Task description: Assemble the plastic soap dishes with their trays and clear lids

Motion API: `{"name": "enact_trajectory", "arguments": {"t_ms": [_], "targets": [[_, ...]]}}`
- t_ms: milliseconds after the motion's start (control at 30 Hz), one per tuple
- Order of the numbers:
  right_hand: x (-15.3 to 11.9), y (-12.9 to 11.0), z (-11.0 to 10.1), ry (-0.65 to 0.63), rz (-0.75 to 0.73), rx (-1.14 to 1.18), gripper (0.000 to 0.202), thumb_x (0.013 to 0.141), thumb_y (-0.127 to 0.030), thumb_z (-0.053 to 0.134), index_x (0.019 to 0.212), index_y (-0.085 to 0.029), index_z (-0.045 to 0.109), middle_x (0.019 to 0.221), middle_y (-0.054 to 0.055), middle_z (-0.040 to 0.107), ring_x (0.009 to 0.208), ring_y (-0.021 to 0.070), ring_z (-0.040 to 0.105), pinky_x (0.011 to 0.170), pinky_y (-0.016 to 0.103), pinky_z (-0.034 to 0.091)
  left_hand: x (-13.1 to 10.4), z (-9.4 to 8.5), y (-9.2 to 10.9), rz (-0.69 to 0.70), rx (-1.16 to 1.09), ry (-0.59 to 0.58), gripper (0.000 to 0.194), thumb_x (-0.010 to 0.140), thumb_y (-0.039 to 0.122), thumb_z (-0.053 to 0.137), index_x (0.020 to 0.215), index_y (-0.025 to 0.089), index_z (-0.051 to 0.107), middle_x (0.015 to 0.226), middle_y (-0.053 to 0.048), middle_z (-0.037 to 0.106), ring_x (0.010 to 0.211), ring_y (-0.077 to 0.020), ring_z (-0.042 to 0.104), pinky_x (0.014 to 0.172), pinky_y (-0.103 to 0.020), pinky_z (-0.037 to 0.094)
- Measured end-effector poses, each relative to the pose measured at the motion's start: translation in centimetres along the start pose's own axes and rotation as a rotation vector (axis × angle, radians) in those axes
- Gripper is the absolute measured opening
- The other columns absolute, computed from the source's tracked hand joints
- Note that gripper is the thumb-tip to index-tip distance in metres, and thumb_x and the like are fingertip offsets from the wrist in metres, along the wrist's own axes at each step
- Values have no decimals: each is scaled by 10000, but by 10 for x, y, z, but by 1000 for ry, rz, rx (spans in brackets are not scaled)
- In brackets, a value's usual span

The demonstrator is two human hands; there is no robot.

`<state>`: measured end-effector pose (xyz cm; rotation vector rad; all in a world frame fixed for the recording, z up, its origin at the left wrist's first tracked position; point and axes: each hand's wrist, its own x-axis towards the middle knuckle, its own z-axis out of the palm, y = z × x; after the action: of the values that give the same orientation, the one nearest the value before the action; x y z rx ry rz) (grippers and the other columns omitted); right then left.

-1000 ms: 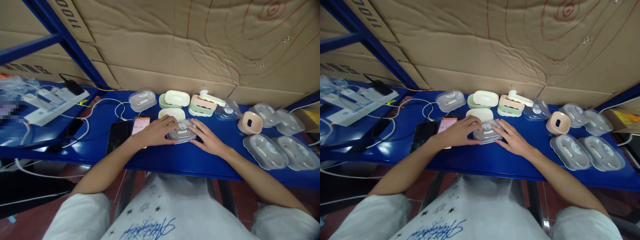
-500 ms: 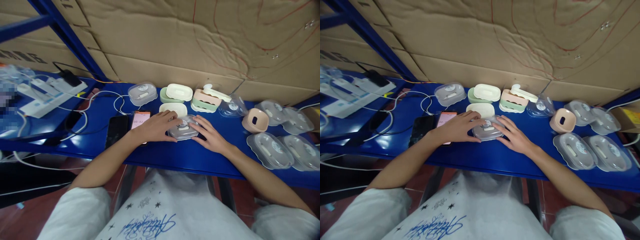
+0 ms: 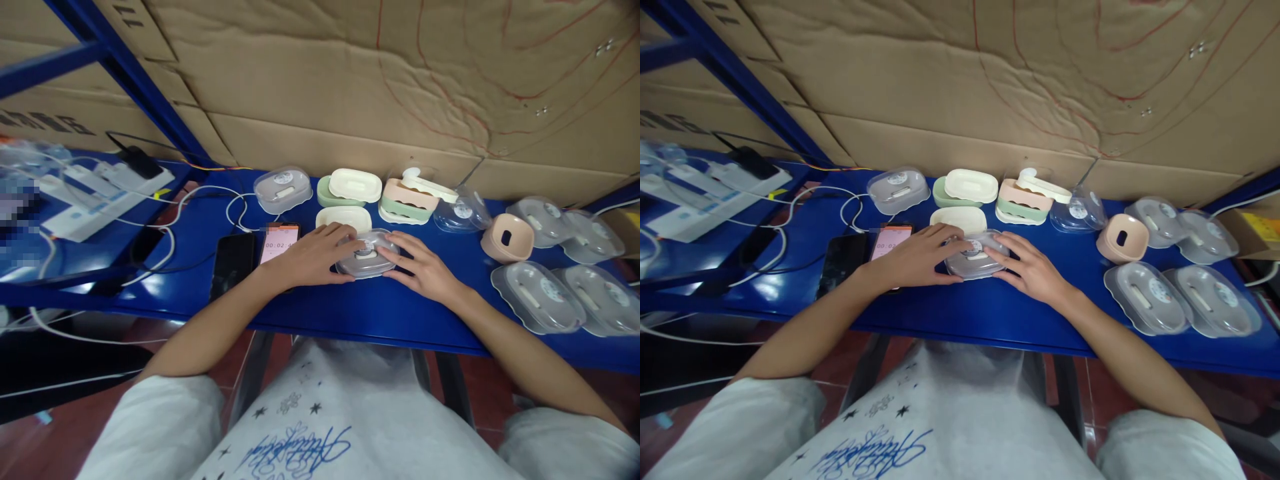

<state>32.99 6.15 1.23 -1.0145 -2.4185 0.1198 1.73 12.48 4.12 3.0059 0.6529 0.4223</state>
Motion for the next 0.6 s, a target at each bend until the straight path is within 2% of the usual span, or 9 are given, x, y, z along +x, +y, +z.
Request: {"name": "enact_trajectory", "arguments": {"t_ms": [133,400,600], "targets": [[2,-1,-1,24,-10,15,801,1005,-323,728,1679,-493,332,1679,16,495,1549,326,477,1247,600,489,0,-1,0,-9,-6,-10,651,941,465,803,1488,236,533,1427,-162,578,1311,-359,572,1095,-502,516],[2,-1,-2,18,-15,1,731,1035,-354,685,1682,-454,361,1657,49,517,1551,327,474,1243,604,488,-2,1,0,4,9,-12,652,971,469,774,1513,218,515,1455,-187,572,1349,-374,555,1104,-526,519],[2,-5,-1,-25,19,0,731,1059,-347,640,1706,-441,313,1701,56,454,1580,344,429,1260,630,459,-2,0,-2,-1,12,-15,652,970,474,777,1508,215,517,1446,-182,579,1329,-370,576,1101,-518,528]]}}
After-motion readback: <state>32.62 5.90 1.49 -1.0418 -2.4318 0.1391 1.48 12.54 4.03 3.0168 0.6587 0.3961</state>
